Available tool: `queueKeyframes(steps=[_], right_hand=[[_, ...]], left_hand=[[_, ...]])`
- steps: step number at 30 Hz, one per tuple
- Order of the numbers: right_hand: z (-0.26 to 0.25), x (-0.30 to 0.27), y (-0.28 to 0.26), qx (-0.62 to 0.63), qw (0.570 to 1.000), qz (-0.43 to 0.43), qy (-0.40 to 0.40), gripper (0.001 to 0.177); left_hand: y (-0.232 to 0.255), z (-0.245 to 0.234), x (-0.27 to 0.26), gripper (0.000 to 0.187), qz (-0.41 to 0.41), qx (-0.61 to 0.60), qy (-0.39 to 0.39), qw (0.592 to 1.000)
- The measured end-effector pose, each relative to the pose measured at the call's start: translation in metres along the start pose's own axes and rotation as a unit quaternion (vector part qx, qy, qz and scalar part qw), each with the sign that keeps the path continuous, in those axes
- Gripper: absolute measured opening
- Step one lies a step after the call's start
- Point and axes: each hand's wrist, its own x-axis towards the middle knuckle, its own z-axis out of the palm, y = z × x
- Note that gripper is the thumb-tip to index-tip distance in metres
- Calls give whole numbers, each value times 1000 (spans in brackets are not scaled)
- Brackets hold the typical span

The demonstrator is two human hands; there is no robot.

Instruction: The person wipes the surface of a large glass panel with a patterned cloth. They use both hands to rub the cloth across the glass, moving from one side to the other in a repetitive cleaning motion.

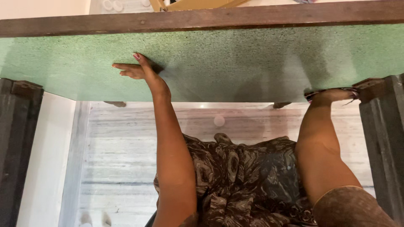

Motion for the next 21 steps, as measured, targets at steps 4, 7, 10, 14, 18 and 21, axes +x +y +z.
queueKeyframes(steps=[4,7,10,14,18,21], right_hand=[[4,-29,11,75,996,39,-29,73],[7,-67,16,124,988,70,-55,75],[11,-102,10,171,977,101,-74,77],[19,-135,-19,220,964,117,-95,79],[22,-145,-62,244,959,89,-116,82],[30,-147,-90,254,958,46,-126,83]], left_hand=[[-1,1,1,116,-3,-13,-5,1000],[-4,0,2,115,-8,10,-2,1000],[-10,4,3,115,3,39,16,999],[-16,8,9,114,36,40,25,998],[-21,5,7,115,41,32,15,999],[-16,7,6,116,36,23,16,999]])
